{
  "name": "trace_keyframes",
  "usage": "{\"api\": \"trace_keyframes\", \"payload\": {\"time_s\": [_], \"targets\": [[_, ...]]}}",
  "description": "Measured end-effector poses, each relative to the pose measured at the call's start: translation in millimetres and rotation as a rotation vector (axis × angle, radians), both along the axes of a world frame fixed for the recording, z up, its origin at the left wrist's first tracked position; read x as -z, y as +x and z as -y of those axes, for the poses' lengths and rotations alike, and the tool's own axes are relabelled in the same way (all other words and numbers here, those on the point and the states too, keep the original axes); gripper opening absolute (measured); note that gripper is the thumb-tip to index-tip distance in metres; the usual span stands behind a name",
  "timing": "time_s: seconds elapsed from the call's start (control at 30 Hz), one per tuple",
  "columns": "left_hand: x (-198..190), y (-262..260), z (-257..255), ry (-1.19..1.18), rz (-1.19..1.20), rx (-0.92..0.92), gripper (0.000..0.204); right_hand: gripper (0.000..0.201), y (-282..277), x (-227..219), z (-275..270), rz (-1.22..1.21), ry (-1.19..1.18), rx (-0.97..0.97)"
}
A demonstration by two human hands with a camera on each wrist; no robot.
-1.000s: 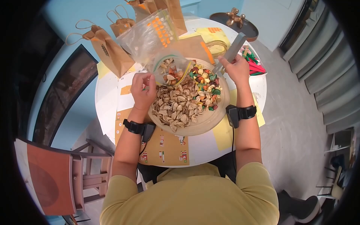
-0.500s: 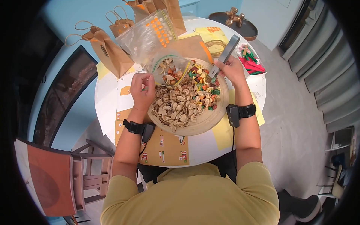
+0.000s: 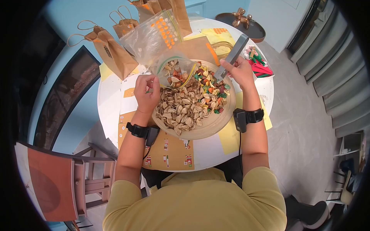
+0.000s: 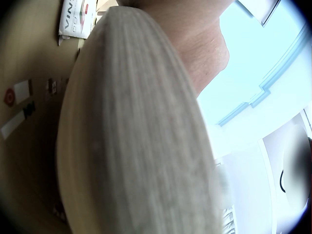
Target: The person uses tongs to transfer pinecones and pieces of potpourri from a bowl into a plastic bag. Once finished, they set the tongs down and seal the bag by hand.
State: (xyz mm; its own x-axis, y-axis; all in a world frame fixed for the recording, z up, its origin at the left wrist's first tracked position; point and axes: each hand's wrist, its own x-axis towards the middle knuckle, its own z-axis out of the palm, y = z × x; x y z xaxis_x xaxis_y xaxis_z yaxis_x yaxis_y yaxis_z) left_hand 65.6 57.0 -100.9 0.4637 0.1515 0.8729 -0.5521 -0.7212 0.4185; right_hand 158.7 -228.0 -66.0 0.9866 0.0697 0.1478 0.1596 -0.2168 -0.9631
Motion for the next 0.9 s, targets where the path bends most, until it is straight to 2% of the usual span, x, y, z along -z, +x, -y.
{"api": "trace_keyframes", "payload": {"time_s": [0.23,0.37,0.43,0.57,0.63,0.67,0.73,0.9], "targets": [[-1.5,-1.6,0.8,0.005,-0.016,-0.012,0.009,0.034,-3.2,0.4,-3.0,-0.021,-0.148,-0.139],[-2.3,-3.0,1.0,0.004,-0.032,-0.002,0.008,0.035,-1.5,7.4,-3.6,0.081,-0.118,-0.134],[-2.4,-3.2,1.5,0.002,-0.037,-0.003,0.008,0.035,1.4,9.3,-2.3,0.187,-0.195,-0.076],[-0.6,-1.2,0.6,-0.002,-0.014,-0.009,0.009,0.036,6.2,13.4,1.4,0.189,-0.179,-0.069],[-0.2,-0.9,0.2,-0.001,-0.014,-0.007,0.009,0.034,5.0,9.9,3.4,-0.025,-0.118,-0.129],[-0.2,-0.9,0.1,0.000,-0.014,-0.005,0.009,0.034,5.3,9.7,4.5,-0.024,-0.118,-0.129],[-0.9,-1.1,0.2,0.001,-0.013,-0.003,0.009,0.026,6.4,9.2,6.5,-0.175,-0.126,-0.175],[-1.6,-1.7,0.6,0.007,-0.011,-0.006,0.009,0.026,7.5,14.1,5.1,-0.169,-0.058,-0.251]]}}
